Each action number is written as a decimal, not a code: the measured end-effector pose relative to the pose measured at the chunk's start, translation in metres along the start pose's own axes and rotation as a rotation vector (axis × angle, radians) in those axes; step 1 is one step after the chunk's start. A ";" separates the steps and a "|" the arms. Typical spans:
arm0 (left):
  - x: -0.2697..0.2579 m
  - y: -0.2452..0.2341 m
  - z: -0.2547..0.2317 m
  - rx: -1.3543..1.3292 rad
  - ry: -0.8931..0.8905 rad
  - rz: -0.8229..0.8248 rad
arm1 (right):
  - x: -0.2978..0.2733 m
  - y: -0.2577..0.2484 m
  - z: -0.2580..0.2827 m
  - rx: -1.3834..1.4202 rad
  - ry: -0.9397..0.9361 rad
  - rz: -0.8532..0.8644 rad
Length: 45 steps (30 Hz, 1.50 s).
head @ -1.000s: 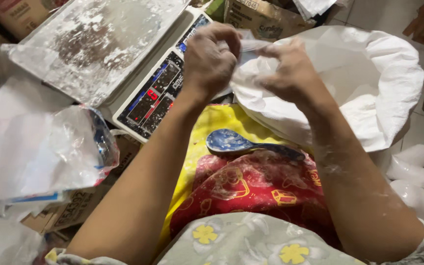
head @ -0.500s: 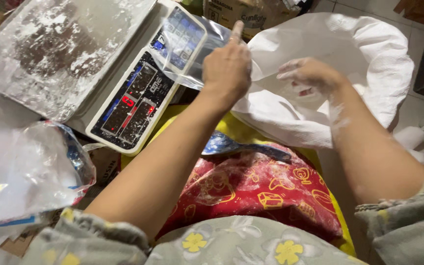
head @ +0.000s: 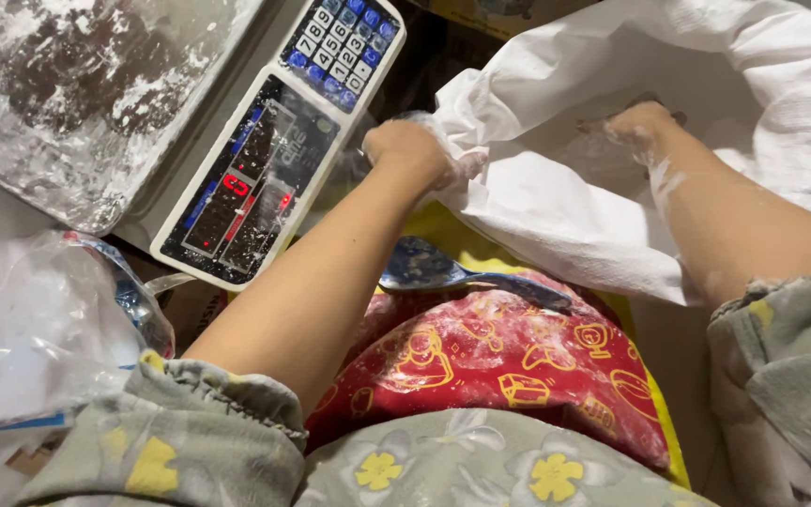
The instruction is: The person scoops white powder from a large sack into small plastic bags using a blue scoop, places each bag on a digital scale to measure the weight, and ties the bags shut. The process is repeated multiple times, with finished bags set aside.
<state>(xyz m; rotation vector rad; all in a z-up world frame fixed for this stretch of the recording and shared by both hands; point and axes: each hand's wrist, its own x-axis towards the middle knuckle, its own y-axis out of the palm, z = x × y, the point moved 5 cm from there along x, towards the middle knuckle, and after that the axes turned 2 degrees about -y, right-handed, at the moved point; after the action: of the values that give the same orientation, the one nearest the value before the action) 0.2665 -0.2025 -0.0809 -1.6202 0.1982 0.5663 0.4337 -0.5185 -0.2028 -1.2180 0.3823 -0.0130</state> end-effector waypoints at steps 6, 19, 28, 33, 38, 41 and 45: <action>0.047 0.047 0.022 -0.308 -0.010 -0.005 | 0.012 0.002 -0.002 0.030 0.037 -0.020; -0.012 -0.083 -0.017 -0.907 0.150 -0.541 | 0.007 0.004 0.002 0.116 0.025 0.069; -0.024 -0.088 -0.016 -0.901 0.280 -0.712 | 0.013 -0.012 -0.028 0.077 0.089 -0.239; -0.026 -0.084 -0.015 -0.894 0.243 -0.691 | 0.020 -0.025 -0.042 -0.093 -0.021 -0.652; -0.032 -0.084 -0.016 -0.861 0.231 -0.642 | 0.002 -0.019 -0.041 -0.277 -0.175 -0.624; -0.033 -0.087 -0.014 -0.843 0.223 -0.623 | -0.005 -0.012 -0.028 -0.378 -0.219 -0.533; -0.033 -0.085 -0.015 -0.841 0.173 -0.525 | 0.000 0.000 -0.019 -0.391 -0.269 -0.452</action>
<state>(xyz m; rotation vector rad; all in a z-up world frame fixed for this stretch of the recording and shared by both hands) 0.2798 -0.2113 0.0097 -2.4216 -0.3895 0.0803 0.4279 -0.5354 -0.2076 -1.6493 -0.1397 -0.1675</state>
